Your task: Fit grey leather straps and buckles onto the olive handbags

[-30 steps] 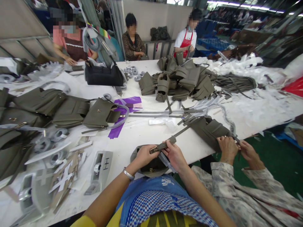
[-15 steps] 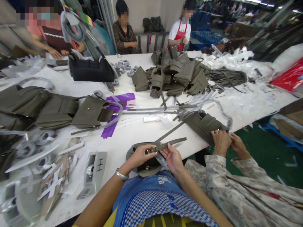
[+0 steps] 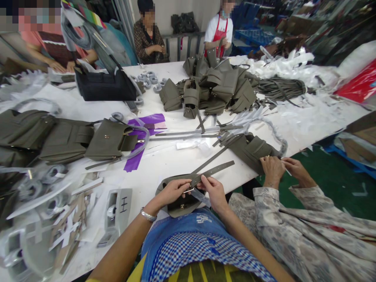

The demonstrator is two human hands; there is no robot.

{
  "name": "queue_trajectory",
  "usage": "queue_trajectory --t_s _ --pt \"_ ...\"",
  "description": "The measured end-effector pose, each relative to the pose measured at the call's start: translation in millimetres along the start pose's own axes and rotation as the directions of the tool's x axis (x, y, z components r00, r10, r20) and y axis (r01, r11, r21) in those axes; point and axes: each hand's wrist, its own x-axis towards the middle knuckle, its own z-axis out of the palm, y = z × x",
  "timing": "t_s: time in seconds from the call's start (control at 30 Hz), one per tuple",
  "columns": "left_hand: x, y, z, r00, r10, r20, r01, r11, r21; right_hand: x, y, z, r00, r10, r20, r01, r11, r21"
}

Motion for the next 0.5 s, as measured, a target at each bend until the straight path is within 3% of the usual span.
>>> queue_trajectory --t_s 0.13,0.2,0.5 --pt "-0.9 -2.2 -1.6 1.0 -0.019 -0.012 0.018 0.999 -0.04 -4.4 -1.1 -1.7 0.989 -0.115 0.089 0.139 0.932 -0.335" --pt "-1.3 -1.7 -2.9 1.0 -0.011 -0.003 0.011 0.999 -0.041 -6.2 -0.4 -2.0 0.982 -0.157 0.102 0.186 0.885 -0.426" --pt "0.4 0.2 -3.9 1.0 -0.006 -0.006 0.005 0.999 -0.045 -7.3 -0.9 -1.3 0.969 -0.227 0.097 0.245 0.845 -0.474"
